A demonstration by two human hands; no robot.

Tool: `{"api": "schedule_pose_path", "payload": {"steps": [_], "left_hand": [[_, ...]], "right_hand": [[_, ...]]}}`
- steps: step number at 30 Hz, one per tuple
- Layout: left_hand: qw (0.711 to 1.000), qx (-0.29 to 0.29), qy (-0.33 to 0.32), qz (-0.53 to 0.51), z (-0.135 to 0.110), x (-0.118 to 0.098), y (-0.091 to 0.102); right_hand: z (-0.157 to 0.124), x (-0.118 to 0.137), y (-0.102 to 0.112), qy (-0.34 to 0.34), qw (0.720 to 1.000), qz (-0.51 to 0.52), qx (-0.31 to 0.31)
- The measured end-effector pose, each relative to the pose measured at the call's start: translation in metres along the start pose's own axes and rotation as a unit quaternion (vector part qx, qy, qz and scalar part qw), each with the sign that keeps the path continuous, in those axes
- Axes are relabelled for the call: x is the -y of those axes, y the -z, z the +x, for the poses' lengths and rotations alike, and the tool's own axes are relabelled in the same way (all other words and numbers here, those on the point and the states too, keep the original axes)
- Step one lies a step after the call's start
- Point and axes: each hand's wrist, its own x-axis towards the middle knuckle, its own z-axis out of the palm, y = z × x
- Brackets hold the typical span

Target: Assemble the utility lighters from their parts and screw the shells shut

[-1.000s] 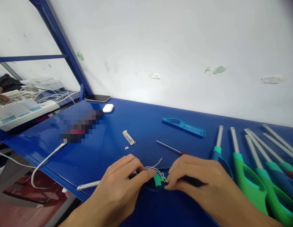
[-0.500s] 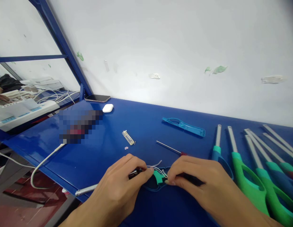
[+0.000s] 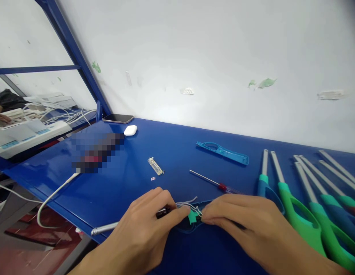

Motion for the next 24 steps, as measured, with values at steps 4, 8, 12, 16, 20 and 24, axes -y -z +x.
{"api": "schedule_pose_path", "payload": {"steps": [4, 8, 12, 16, 20, 24], "left_hand": [[1.0, 0.023, 0.01, -0.017, 0.003, -0.006, 0.007], [0.999, 0.03, 0.029, -0.033, 0.006, -0.01, 0.011], [0.998, 0.03, 0.035, -0.051, 0.007, -0.012, 0.011], [0.997, 0.022, 0.044, -0.053, 0.006, -0.013, 0.01], [0.998, 0.013, 0.031, -0.046, 0.005, -0.013, 0.008], [0.999, 0.019, 0.029, -0.038, 0.006, -0.012, 0.009]], "right_hand": [[-0.001, 0.001, 0.002, 0.052, 0.997, -0.056, -0.007], [-0.004, 0.004, 0.004, 0.054, 0.995, -0.078, 0.031], [-0.003, 0.006, 0.006, 0.064, 0.992, -0.096, 0.051], [-0.004, 0.007, 0.006, 0.077, 0.988, -0.095, 0.089], [-0.009, 0.004, 0.005, 0.068, 0.99, -0.094, 0.083], [-0.009, 0.001, 0.005, 0.023, 0.995, -0.084, 0.05]]}}
